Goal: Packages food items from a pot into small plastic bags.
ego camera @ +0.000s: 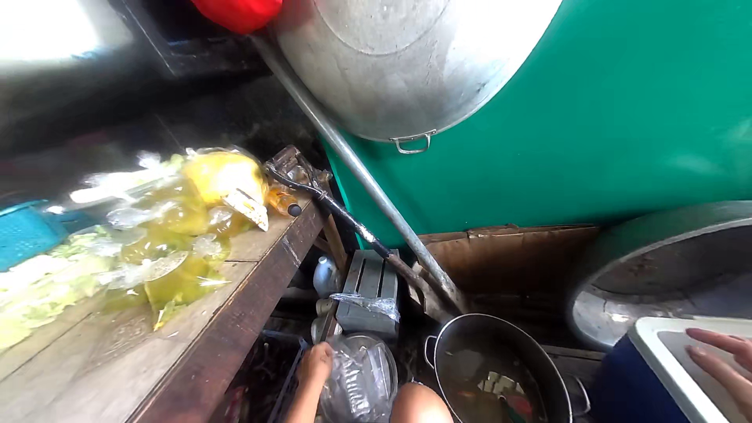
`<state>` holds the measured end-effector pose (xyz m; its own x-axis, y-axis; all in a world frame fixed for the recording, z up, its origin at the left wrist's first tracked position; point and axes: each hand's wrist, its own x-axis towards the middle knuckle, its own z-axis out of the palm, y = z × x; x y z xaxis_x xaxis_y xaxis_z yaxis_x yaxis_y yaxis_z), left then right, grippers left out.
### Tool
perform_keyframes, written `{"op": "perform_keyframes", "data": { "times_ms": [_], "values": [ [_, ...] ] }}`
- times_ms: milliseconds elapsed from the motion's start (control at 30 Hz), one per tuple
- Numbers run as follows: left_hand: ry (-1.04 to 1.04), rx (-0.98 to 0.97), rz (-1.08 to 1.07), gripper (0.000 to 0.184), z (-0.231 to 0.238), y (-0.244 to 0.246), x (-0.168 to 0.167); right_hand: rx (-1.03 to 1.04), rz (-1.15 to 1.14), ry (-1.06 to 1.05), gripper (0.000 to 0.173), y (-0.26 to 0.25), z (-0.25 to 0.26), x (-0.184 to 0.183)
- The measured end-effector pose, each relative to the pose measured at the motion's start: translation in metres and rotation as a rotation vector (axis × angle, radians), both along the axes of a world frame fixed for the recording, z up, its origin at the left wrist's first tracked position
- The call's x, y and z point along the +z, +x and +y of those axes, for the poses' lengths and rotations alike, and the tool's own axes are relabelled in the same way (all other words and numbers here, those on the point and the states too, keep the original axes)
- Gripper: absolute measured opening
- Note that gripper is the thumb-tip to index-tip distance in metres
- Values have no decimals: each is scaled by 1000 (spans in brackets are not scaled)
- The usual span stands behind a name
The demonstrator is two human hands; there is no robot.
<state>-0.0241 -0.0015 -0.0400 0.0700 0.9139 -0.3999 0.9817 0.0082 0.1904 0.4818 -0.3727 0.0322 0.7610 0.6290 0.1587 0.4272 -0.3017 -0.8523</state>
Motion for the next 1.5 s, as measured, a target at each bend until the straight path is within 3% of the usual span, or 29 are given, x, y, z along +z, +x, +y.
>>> {"op": "perform_keyframes", "data": {
  "times_ms": [67, 167, 267, 333, 367, 400, 533, 600, 667, 767, 800, 900, 933, 1033, 1100, 1200, 1233, 1300, 1367, 1433, 1500],
  "values": [
    [103, 19, -15, 34, -4, 18, 36, 100, -128, -29, 46, -12, 15, 14],
    [149, -118, -133, 43, -20, 67, 90, 351, -224, 8, 53, -57, 60, 32],
    [16, -366, -183, 58, -66, 146, 137, 633, -218, 85, 92, -118, 112, 37],
    [-135, -557, -287, 64, -97, 194, 149, 774, -139, 90, 122, -138, 135, 36],
    [-222, -635, -346, 64, -107, 211, 150, 818, -75, 59, 126, -136, 142, 36],
    [-324, -679, -431, 59, -111, 224, 150, 846, 9, 29, 117, -128, 145, 36],
    [-823, -687, -1037, 9, -90, 235, 130, 835, 395, -30, 34, -74, 136, 26],
    [-882, -624, -1209, 19, -82, 238, 117, 704, 473, 46, 22, -55, 128, 13],
    [-806, -503, -1196, 41, -91, 248, 111, 540, 514, 125, 21, -44, 128, 2],
    [-592, -280, -1196, 22, -106, 267, 92, 417, 554, 131, 24, -40, 135, 1],
    [-528, -229, -1226, 24, -108, 273, 88, 403, 564, 111, 25, -38, 137, 3],
    [-480, -237, -1177, 56, -107, 283, 90, 369, 576, 58, 26, -34, 144, 4],
    [-490, -274, -1145, 55, -106, 284, 93, 365, 583, 52, 26, -32, 145, 3],
    [-365, -332, -1154, 24, -105, 288, 96, 390, 603, 33, 26, -27, 147, 4],
    [-222, -252, -1183, 16, -106, 288, 95, 377, 554, 14, 27, -29, 148, 4],
    [39, -122, -1144, 21, -106, 288, 94, 225, 285, 15, 67, -46, 148, 6],
    [88, -131, -1139, 21, -107, 287, 92, 162, 214, 53, 73, -55, 150, 7],
    [44, -152, -1181, 23, -116, 287, 89, 110, 134, 137, 65, -79, 151, 11],
    [-208, -26, -1342, 16, -130, 293, 91, 224, 183, 145, 53, -99, 151, 13],
    [-516, 181, -1506, 26, -133, 294, 95, 346, 366, 96, 39, -107, 156, 11],
    [-621, 340, -1650, 26, -127, 289, 99, 352, 614, 187, 20, -107, 161, 9]
  ]
}}
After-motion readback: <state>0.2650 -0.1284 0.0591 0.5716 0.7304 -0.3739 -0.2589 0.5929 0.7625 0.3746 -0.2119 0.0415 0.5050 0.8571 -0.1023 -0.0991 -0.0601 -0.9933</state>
